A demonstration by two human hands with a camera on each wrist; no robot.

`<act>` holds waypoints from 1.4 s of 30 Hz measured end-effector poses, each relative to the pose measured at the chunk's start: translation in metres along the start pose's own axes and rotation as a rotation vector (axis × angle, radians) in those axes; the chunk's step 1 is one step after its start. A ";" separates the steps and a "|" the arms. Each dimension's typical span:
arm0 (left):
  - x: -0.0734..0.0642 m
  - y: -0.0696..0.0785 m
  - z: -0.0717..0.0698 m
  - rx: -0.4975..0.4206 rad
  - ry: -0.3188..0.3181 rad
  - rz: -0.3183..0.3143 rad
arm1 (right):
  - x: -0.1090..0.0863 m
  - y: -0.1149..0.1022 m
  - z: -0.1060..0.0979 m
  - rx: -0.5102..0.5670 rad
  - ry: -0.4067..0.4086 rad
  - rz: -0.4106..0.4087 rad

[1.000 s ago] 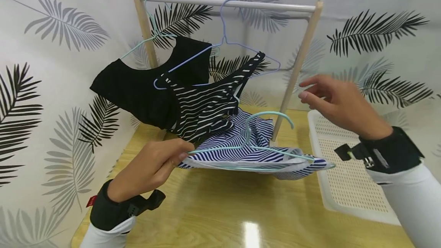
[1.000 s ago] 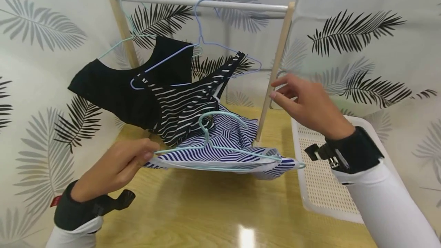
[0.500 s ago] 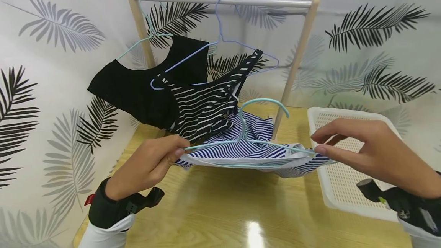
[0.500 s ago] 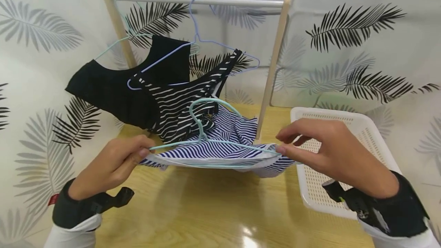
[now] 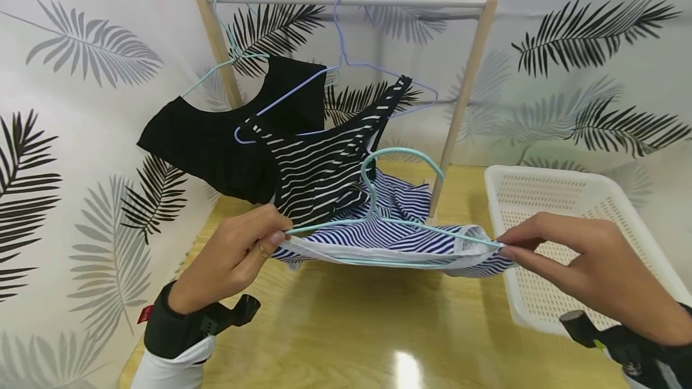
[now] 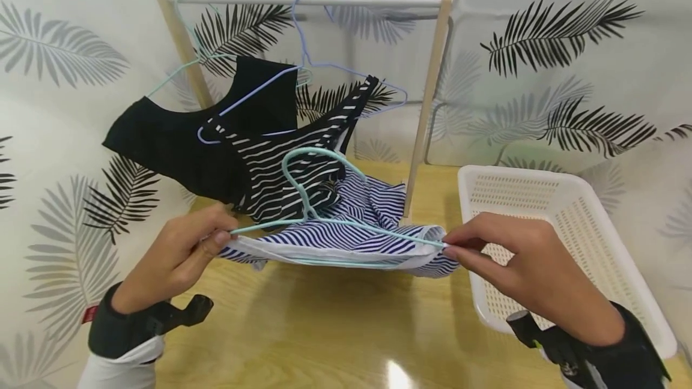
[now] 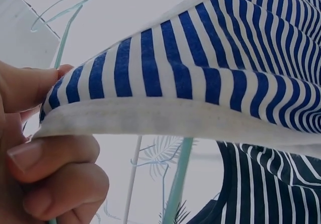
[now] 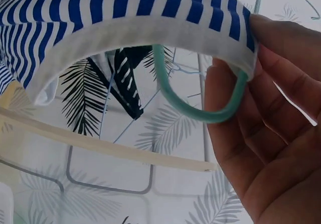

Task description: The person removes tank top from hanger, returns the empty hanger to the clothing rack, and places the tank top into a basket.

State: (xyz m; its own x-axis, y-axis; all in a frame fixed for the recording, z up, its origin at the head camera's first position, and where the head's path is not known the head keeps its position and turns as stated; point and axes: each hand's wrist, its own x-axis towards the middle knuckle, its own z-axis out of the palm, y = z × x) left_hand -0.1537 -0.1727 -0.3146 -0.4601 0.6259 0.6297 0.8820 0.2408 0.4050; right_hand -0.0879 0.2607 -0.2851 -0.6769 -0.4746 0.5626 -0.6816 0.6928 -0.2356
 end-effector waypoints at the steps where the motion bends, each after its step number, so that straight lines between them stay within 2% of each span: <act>1: 0.000 0.001 0.000 0.000 0.001 -0.001 | -0.001 -0.003 -0.002 -0.011 -0.001 0.011; 5: 0.001 0.007 0.000 0.001 0.000 -0.005 | -0.005 -0.014 -0.008 -0.026 -0.003 0.047; 9: 0.000 0.014 -0.001 -0.003 -0.003 -0.001 | -0.010 -0.020 -0.011 -0.012 0.013 0.041; 12: -0.001 0.020 -0.002 0.002 -0.016 -0.024 | -0.014 -0.025 -0.013 -0.007 0.027 0.026; 19: -0.001 0.038 -0.009 0.068 -0.056 -0.079 | -0.019 -0.032 -0.020 -0.027 0.014 0.045; 24: 0.001 0.052 -0.014 0.112 -0.052 -0.113 | -0.022 -0.036 -0.021 -0.035 0.025 0.035; 27: 0.001 0.058 -0.016 0.118 -0.033 -0.101 | -0.023 -0.038 -0.022 -0.021 0.017 0.024; 32: 0.008 0.053 -0.016 0.139 0.002 -0.077 | -0.018 -0.036 -0.022 -0.035 0.012 0.036; 38: 0.016 0.036 -0.012 0.175 0.022 -0.047 | -0.014 -0.028 -0.018 -0.086 0.017 0.088; 42: 0.022 0.025 -0.009 0.181 0.024 -0.040 | -0.012 -0.021 -0.014 -0.085 0.039 0.067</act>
State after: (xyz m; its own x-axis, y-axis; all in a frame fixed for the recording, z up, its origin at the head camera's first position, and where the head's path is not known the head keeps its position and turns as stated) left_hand -0.1424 -0.1599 -0.2842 -0.4953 0.5957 0.6324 0.8661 0.3956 0.3056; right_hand -0.0619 0.2594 -0.2753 -0.7081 -0.4053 0.5782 -0.6077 0.7667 -0.2069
